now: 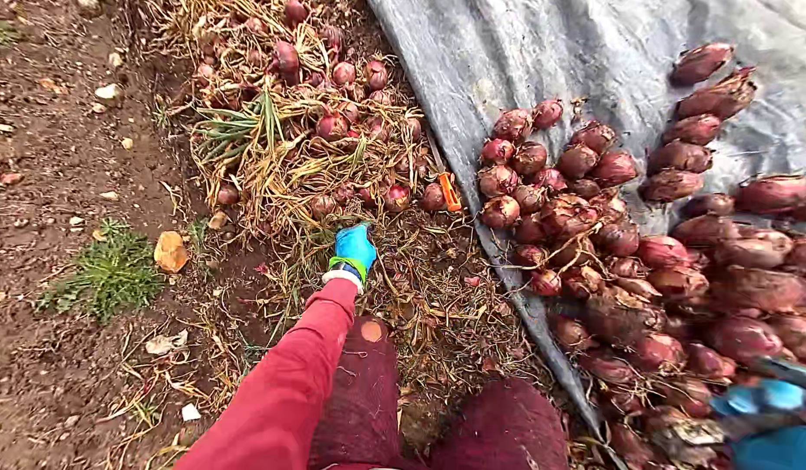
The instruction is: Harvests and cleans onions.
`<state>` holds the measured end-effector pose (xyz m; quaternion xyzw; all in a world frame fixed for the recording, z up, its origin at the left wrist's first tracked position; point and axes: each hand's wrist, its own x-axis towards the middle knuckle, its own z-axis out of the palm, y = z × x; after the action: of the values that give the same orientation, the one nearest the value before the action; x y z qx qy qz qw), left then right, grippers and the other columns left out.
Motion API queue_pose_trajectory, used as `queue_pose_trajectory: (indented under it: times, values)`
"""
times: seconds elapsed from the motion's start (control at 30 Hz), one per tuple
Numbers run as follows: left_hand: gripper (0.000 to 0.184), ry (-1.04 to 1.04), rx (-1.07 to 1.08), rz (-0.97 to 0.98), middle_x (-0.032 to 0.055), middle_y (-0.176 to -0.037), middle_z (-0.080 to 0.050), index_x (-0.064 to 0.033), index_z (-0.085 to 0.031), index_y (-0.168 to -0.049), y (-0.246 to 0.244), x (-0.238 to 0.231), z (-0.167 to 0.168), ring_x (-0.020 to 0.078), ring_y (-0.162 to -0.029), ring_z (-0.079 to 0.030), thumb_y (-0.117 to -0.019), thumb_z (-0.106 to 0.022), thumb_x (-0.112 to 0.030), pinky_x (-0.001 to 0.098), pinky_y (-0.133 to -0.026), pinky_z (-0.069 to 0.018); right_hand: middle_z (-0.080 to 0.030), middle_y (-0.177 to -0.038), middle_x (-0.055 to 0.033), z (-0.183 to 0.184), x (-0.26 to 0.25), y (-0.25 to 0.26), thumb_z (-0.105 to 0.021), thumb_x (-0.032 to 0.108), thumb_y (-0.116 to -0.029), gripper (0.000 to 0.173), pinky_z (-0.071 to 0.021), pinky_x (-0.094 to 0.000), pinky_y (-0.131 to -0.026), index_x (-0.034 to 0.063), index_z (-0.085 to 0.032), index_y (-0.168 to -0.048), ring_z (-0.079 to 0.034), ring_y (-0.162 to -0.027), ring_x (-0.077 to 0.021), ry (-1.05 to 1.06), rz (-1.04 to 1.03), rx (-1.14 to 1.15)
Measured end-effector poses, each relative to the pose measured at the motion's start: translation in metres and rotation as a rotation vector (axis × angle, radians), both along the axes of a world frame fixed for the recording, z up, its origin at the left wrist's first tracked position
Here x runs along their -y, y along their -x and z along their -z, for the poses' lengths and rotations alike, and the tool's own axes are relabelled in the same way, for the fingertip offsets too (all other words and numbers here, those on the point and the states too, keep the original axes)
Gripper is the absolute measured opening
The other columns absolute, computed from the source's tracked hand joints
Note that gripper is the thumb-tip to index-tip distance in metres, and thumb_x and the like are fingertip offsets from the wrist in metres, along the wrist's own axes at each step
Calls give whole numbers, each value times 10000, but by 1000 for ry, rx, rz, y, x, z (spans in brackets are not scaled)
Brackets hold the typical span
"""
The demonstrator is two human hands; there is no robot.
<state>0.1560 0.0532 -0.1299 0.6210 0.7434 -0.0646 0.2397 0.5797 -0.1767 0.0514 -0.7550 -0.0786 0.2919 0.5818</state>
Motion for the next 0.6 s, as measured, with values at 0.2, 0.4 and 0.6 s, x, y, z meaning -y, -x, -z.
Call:
queue_pose_trajectory:
  times: [0.2, 0.4, 0.6]
  values:
    - [653, 427, -67, 87, 253, -1381, -602, -27, -491, -1484, 29, -18, 1, 429, -1215, -640, -896, -729, -182, 618, -980, -548, -578, -562, -54, 14, -89, 122, -86, 512, -1106, 707, -526, -373, -411, 60, -603, -939, -568, -424, -186, 394, -308, -172]
    - [861, 536, 390, -82, 63, -1230, -733, -210, -600, -1418, 85, -23, -80, 246, -1166, -693, -677, -917, -514, 536, -1038, -547, -587, -584, -92, 0, -177, 234, -7, 633, -1036, 891, -585, -436, -507, 10, -640, -972, -616, -495, -245, 351, -739, -306]
    - [754, 299, 632, 96, 56, -871, -732, -113, -741, -1032, 101, -59, -256, 221, -849, -717, -772, -682, -819, 521, -821, -593, -619, -621, -49, -54, -242, 285, -359, 936, -810, 908, -576, -368, -496, 77, -642, -883, -623, -496, -194, 275, -1330, -446]
